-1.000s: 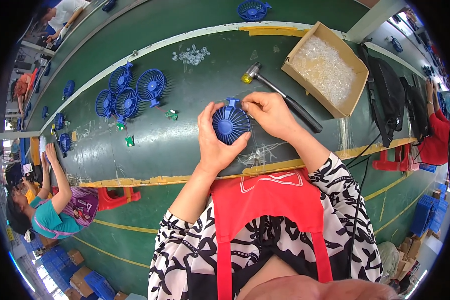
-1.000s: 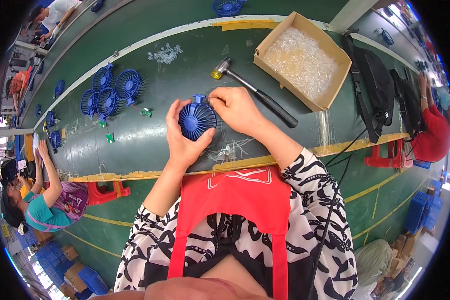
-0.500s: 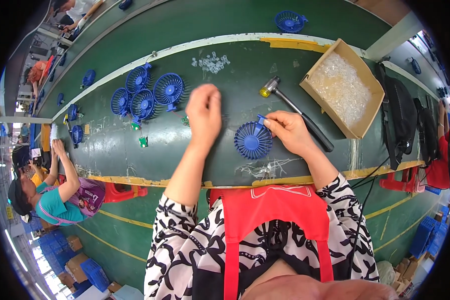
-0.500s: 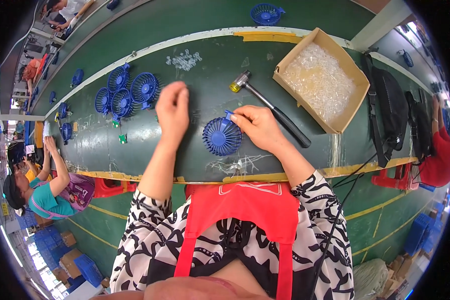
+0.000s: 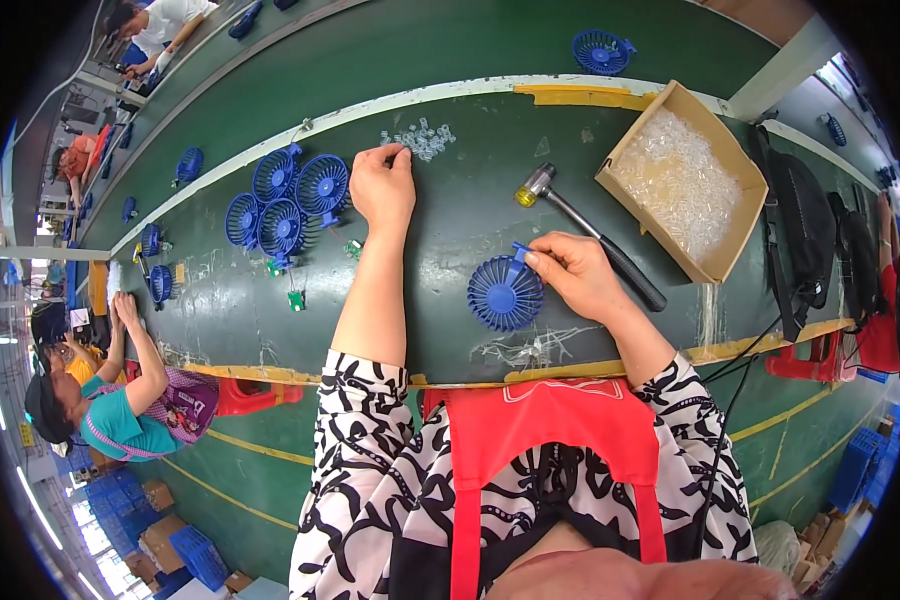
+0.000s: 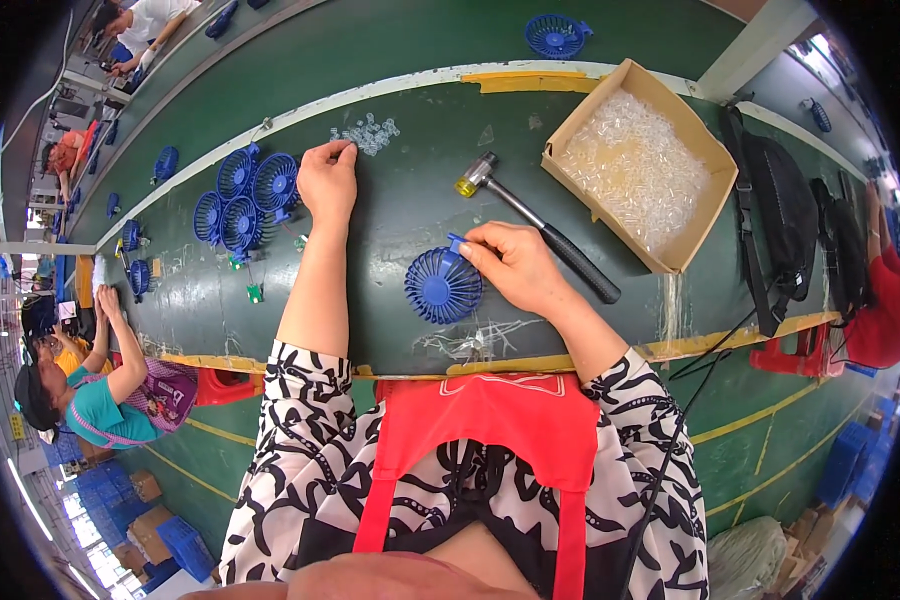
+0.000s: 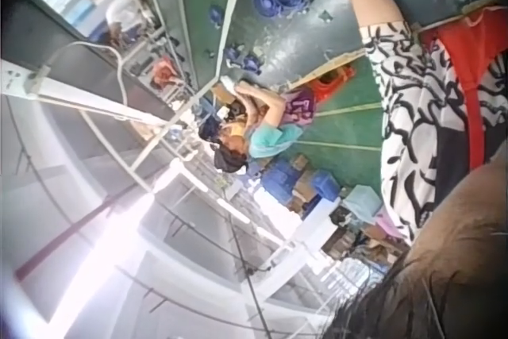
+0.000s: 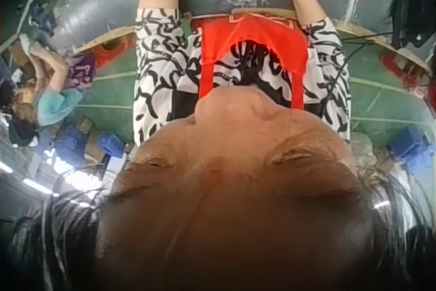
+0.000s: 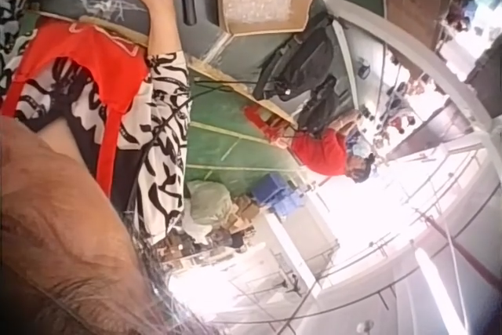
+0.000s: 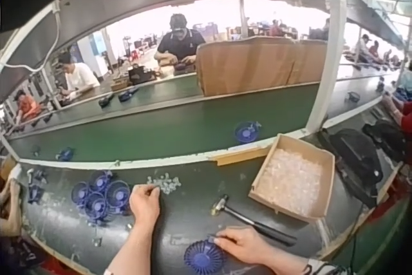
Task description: The person assembles portable fan covers by taking fan guards from a conveyor belt, inserting small plastic clips into the hinge mounts by hand, securing them with a mallet, and placing the assembled pieces back on the belt.
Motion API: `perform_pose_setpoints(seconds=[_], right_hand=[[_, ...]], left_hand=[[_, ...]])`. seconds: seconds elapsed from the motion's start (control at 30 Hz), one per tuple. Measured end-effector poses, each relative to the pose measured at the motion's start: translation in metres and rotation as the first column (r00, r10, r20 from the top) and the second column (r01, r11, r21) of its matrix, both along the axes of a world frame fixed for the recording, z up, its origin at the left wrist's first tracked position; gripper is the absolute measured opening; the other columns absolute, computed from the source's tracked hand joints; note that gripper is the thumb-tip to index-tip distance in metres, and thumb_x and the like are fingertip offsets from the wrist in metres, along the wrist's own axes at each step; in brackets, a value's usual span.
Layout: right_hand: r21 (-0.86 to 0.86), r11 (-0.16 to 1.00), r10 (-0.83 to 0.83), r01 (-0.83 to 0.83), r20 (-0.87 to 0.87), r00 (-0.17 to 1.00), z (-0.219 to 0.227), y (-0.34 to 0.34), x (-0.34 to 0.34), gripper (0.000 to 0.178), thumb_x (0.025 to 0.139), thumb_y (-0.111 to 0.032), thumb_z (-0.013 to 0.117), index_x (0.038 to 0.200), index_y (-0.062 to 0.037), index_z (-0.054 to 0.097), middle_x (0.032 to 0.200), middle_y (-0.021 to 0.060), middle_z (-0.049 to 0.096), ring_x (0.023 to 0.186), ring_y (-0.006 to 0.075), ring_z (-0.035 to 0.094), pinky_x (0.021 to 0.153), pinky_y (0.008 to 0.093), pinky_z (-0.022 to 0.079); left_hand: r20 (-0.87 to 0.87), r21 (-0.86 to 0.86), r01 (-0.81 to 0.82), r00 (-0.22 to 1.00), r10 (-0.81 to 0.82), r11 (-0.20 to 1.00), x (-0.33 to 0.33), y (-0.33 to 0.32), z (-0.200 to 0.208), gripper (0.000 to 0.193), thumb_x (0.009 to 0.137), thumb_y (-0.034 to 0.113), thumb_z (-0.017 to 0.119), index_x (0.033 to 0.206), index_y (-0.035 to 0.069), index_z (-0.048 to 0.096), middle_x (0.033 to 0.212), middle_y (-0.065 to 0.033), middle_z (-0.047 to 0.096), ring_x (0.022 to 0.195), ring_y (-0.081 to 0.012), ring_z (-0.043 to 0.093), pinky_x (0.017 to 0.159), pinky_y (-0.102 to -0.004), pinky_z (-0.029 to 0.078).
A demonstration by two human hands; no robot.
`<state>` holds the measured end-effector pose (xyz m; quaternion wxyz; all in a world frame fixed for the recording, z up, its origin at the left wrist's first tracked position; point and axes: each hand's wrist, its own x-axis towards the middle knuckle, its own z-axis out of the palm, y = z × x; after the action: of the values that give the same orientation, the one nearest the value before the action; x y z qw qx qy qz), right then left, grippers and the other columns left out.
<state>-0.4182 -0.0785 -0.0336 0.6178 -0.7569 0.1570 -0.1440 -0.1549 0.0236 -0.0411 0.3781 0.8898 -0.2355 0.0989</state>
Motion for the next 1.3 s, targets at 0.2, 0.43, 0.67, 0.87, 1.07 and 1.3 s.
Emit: perform_pose_setpoints(seconds=[0.2,0.43,0.67,0.87,1.07,1.3], right_hand=[[-0.028,0.999,-0.02,0.022,0.059,0.998,-0.005,-0.005,-0.005,0.017,0.093,-0.01,0.064,0.099,0.0054,0.065,0.084,0.0037,0.062,0.068,0.0072,0.056,0.06,0.0223,0.046],[0.226,0.974,0.003,-0.003,0.0,1.0,0.018,0.003,-0.005,0.018,0.094,-0.015,0.064,0.1,0.0019,0.069,0.08,-0.0031,0.063,0.072,0.003,0.054,0.065,0.0198,0.045],[0.349,0.937,0.019,-0.027,0.026,0.999,0.031,0.015,-0.01,0.019,0.094,-0.016,0.065,0.098,0.002,0.07,0.081,-0.0035,0.064,0.074,0.0024,0.055,0.067,0.0197,0.046],[0.38,0.923,0.055,-0.062,0.028,0.998,0.031,0.018,-0.013,0.019,0.095,-0.016,0.062,0.099,0.0015,0.07,0.082,-0.0011,0.066,0.076,0.004,0.056,0.069,0.0225,0.048],[0.328,0.944,0.058,-0.044,-0.033,0.998,0.032,0.014,-0.013,0.018,0.094,-0.015,0.063,0.097,0.0014,0.07,0.08,0.0001,0.066,0.074,0.0048,0.055,0.066,0.0233,0.047],[0.102,0.994,0.051,-0.039,-0.119,0.992,0.037,0.017,-0.003,0.023,0.091,-0.019,0.064,0.093,0.0036,0.068,0.073,0.0052,0.065,0.067,0.0084,0.056,0.063,0.0263,0.047]], left_hand=[[-0.474,-0.499,0.007,0.835,-0.28,0.867,-0.056,0.024,0.011,0.021,0.087,0.013,0.07,0.103,-0.002,0.071,0.094,-0.007,0.071,0.079,-0.0119,0.063,0.076,-0.0242,0.049],[-0.683,-0.714,-0.074,0.293,-0.669,0.696,-0.125,0.067,0.025,0.022,0.088,0.004,0.067,0.109,-0.001,0.068,0.096,-0.0089,0.071,0.079,-0.0108,0.059,0.071,-0.0233,0.046],[-0.644,-0.764,-0.082,0.146,-0.751,0.639,-0.138,0.071,0.028,0.024,0.087,0.005,0.07,0.11,0.0,0.067,0.096,-0.0098,0.071,0.083,-0.0128,0.063,0.074,-0.0245,0.048],[-0.651,-0.759,-0.082,0.129,-0.748,0.646,-0.143,0.075,0.025,0.02,0.086,0.003,0.07,0.106,0.0,0.069,0.095,-0.0102,0.072,0.086,-0.0143,0.066,0.075,-0.0248,0.049],[-0.625,-0.719,0.094,0.347,-0.699,0.689,-0.15,0.072,0.032,0.017,0.087,0.002,0.07,0.103,0.0,0.071,0.094,-0.008,0.072,0.085,-0.0127,0.066,0.078,-0.0246,0.052],[-0.667,-0.578,0.173,0.463,-0.584,0.798,-0.151,0.071,0.03,0.019,0.087,0.004,0.069,0.105,-0.002,0.071,0.095,-0.0052,0.072,0.085,-0.0101,0.064,0.08,-0.0244,0.052]])
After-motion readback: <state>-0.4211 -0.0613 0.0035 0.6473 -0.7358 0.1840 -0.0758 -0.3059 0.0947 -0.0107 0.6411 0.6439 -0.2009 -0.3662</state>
